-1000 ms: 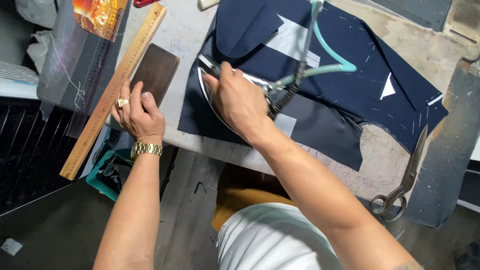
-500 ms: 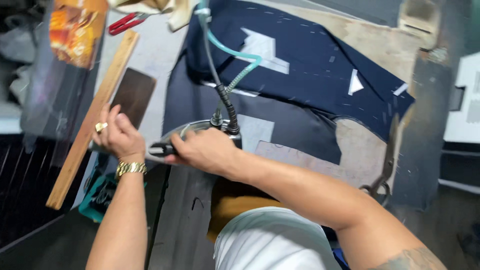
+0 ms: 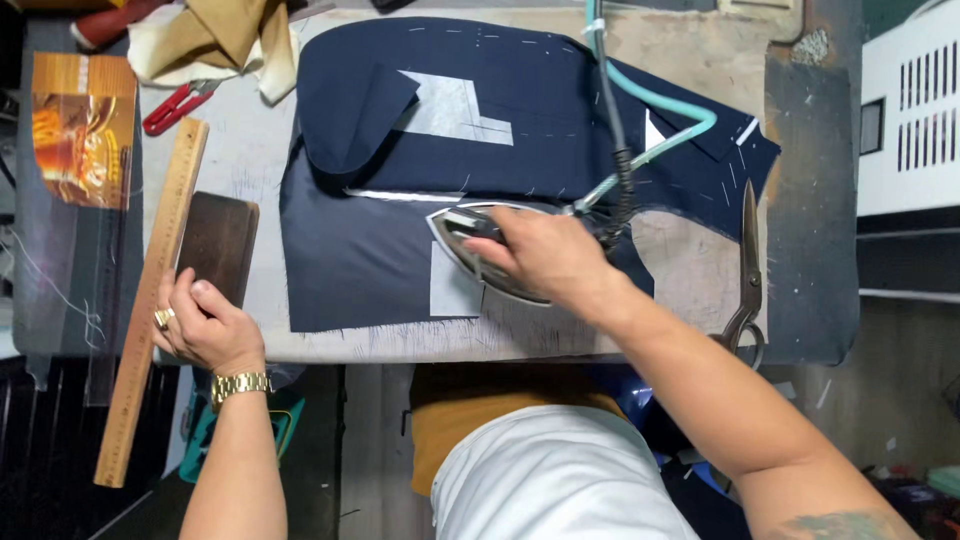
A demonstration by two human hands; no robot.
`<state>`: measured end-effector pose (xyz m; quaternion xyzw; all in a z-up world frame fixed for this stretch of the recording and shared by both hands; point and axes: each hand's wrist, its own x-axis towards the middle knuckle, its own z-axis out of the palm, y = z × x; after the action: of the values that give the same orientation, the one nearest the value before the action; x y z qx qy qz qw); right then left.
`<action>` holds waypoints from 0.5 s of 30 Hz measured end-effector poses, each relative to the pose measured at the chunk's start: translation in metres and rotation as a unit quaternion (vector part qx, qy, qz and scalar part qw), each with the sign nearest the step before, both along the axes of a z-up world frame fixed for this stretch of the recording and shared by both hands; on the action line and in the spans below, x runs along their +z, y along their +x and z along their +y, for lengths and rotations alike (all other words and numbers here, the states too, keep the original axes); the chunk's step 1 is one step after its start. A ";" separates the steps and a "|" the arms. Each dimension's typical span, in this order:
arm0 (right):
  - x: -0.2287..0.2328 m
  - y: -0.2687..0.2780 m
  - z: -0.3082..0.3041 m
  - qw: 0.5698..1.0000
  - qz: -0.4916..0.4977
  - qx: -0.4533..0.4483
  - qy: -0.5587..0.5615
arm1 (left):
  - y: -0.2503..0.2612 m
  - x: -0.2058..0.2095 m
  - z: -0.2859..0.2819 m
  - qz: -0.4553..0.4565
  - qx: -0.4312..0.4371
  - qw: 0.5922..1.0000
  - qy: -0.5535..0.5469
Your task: The person handles a dark blue suit jacket piece on a workbench. They use a wooden block and a steam iron to press the fabric, and also use large shears to cut a small piece of light-colored fabric.
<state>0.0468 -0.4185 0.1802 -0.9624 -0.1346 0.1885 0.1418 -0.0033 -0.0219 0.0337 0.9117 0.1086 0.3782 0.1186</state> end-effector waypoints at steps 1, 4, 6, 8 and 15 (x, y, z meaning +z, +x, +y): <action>0.005 -0.001 -0.010 1.000 0.017 0.002 0.007 | 0.000 0.000 0.000 0.005 0.002 1.000 -0.002; 0.014 0.001 -0.020 0.998 0.058 0.003 0.026 | 0.000 0.003 -0.003 0.011 0.002 1.000 -0.002; 0.015 0.002 -0.016 0.996 0.081 0.002 0.037 | 0.001 0.004 -0.005 0.009 0.000 1.000 -0.001; 0.012 0.003 -0.005 0.995 0.076 0.049 0.030 | 0.000 0.005 -0.004 0.019 0.005 1.000 -0.004; 0.003 -0.012 0.073 0.989 0.107 0.090 0.038 | -0.001 0.008 -0.002 0.029 -0.006 0.999 -0.015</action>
<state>0.0347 -0.3457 0.1835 -0.9146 -0.2120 0.2972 0.1740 -0.0046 -0.0242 0.0421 0.9211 0.1124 0.3488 0.1316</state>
